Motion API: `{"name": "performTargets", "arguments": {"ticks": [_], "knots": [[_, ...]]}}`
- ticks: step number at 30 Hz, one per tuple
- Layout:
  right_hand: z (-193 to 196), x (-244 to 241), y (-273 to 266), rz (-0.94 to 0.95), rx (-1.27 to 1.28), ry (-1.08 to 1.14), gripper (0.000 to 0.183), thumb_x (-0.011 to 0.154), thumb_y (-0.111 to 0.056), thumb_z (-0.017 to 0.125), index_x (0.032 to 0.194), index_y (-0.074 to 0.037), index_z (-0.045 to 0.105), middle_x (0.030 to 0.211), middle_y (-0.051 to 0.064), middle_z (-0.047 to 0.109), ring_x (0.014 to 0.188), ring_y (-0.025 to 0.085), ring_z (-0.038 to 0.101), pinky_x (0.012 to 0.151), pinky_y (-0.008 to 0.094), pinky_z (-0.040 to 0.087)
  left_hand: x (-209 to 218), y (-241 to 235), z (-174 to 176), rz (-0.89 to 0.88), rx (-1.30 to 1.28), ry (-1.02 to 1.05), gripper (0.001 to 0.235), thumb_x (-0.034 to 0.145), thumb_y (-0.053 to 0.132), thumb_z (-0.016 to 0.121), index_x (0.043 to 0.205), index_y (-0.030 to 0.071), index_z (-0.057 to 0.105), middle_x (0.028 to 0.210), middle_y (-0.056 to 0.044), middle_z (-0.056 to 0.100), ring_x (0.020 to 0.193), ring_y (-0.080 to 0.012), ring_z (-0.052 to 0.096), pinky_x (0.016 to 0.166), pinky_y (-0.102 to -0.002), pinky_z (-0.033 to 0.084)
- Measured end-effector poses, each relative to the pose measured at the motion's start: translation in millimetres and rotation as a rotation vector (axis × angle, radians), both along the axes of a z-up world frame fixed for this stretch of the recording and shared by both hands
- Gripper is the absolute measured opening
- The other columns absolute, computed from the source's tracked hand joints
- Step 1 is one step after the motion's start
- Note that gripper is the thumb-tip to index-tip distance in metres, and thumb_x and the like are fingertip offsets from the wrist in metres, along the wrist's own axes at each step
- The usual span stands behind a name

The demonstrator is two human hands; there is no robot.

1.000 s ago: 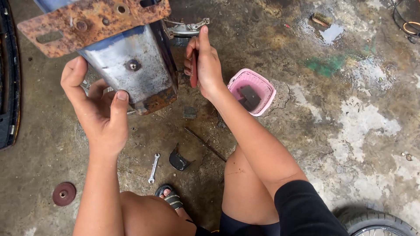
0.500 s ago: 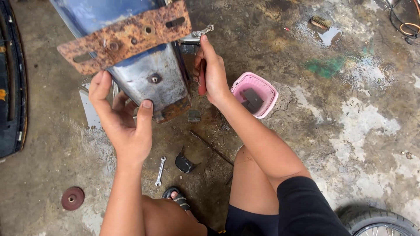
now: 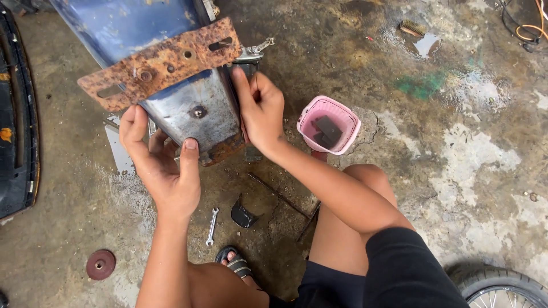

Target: The person sits on the floor and uses a sanding block to sand the surface of a rusty metal part attached to a blue vehicle. The person holds the part with one hand and sands it with the other, occasionally dipping the sanding block into a pink container.

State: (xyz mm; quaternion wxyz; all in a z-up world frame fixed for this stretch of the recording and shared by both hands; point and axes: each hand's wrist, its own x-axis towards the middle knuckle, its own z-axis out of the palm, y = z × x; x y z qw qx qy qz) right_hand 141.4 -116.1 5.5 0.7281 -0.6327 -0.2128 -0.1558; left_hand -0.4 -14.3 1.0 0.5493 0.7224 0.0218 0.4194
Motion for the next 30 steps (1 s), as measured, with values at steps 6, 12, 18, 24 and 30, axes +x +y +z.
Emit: {"name": "performTargets", "arguments": {"ticks": [6, 12, 18, 24, 30], "knots": [[0, -4, 0, -0.095, -0.012, -0.076, 0.043, 0.101, -0.031, 0.054, 0.067, -0.019, 0.032, 0.060, -0.006, 0.029, 0.058, 0.007, 0.031, 0.057, 0.028, 0.028, 1, 1, -1, -0.003, 0.032, -0.038, 0.059, 0.110, 0.006, 0.062, 0.160, 0.018, 0.034, 0.163, -0.009, 0.025, 0.144, -0.0209, 0.041, 0.104, -0.034, 0.050], [-5, 34, 16, -0.110, 0.002, -0.138, 0.045, 0.100, -0.028, 0.055, 0.065, -0.018, 0.029, 0.058, -0.005, 0.027, 0.057, 0.007, 0.029, 0.056, 0.028, 0.028, 2, 3, 0, -0.024, 0.068, -0.040, 0.059, 0.110, 0.003, 0.061, 0.160, 0.016, 0.032, 0.158, -0.009, 0.024, 0.115, -0.0252, 0.054, 0.091, -0.034, 0.053], [1, 0, 1, -0.030, 0.035, -0.051, 0.047, 0.100, -0.026, 0.059, 0.064, -0.019, 0.030, 0.059, -0.007, 0.028, 0.058, 0.004, 0.028, 0.057, 0.026, 0.026, 2, 2, 8, 0.017, 0.112, -0.016, 0.056, 0.107, 0.008, 0.062, 0.154, 0.015, 0.033, 0.150, -0.011, 0.025, 0.105, -0.0212, 0.048, 0.081, -0.032, 0.051], [-19, 20, 2, -0.053, -0.056, -0.211, 0.040, 0.105, -0.022, 0.052, 0.068, -0.017, 0.038, 0.059, -0.003, 0.035, 0.055, 0.010, 0.034, 0.053, 0.025, 0.028, 7, 5, 14, 0.083, 0.217, -0.025, 0.057, 0.103, 0.013, 0.065, 0.150, 0.010, 0.032, 0.146, -0.015, 0.028, 0.117, -0.0219, 0.046, 0.073, -0.030, 0.049], [-4, 36, 12, -0.103, -0.027, -0.213, 0.049, 0.101, -0.031, 0.058, 0.064, -0.016, 0.028, 0.057, -0.004, 0.029, 0.055, 0.007, 0.032, 0.057, 0.029, 0.030, 10, 9, 7, 0.073, 0.253, -0.037, 0.056, 0.110, 0.021, 0.065, 0.154, 0.017, 0.031, 0.148, -0.013, 0.026, 0.121, -0.0222, 0.045, 0.071, -0.031, 0.050]]}}
